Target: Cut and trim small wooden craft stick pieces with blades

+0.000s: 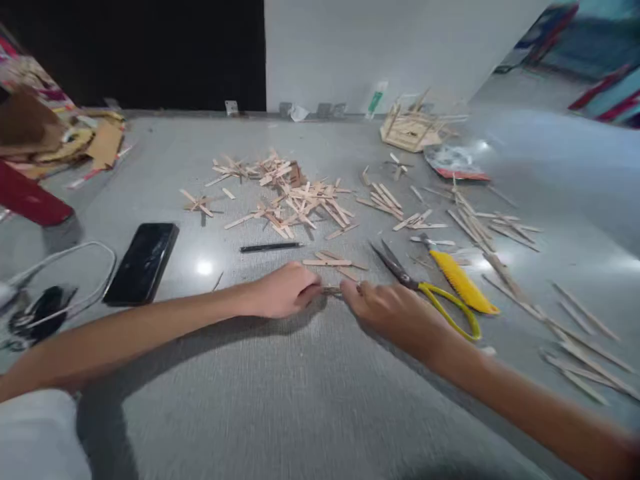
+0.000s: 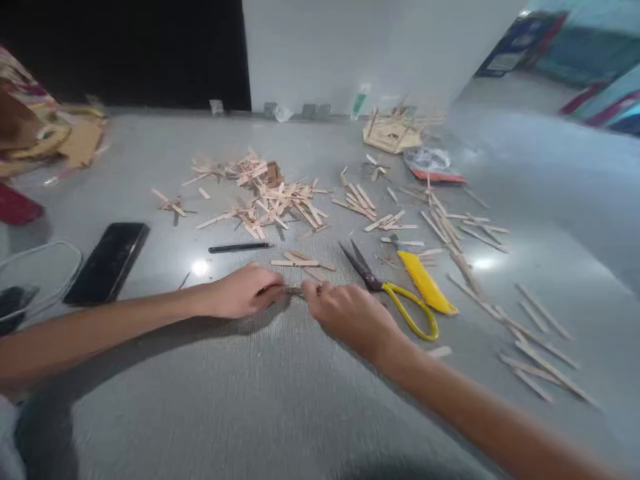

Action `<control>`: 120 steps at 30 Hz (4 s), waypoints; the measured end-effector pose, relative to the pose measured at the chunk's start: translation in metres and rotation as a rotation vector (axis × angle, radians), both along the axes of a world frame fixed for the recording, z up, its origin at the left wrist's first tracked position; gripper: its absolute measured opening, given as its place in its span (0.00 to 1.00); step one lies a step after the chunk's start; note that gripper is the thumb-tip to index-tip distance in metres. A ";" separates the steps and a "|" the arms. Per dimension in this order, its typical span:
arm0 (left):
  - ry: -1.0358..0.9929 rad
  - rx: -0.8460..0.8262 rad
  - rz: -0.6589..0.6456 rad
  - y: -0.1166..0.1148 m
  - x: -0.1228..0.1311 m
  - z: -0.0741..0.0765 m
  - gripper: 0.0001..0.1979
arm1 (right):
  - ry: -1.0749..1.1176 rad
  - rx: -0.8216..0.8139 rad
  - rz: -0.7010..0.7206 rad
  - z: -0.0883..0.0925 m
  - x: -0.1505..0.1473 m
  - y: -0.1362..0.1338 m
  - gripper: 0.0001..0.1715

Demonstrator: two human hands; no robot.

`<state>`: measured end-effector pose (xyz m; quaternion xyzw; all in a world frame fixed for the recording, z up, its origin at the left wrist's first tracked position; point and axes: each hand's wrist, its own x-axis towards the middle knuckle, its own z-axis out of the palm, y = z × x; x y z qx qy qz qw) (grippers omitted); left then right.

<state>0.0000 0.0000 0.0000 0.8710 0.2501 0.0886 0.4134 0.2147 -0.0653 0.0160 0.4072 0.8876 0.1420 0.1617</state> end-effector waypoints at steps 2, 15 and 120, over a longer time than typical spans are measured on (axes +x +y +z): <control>-0.005 -0.015 0.018 -0.001 -0.001 -0.001 0.21 | -0.001 -0.008 0.010 0.002 0.002 0.008 0.18; -0.099 0.056 0.053 -0.005 -0.002 -0.005 0.19 | -0.091 0.046 -0.217 0.016 -0.045 -0.024 0.23; -0.103 0.012 0.088 -0.035 -0.004 0.051 0.11 | 1.572 -1.683 -0.719 0.031 0.021 -0.018 0.21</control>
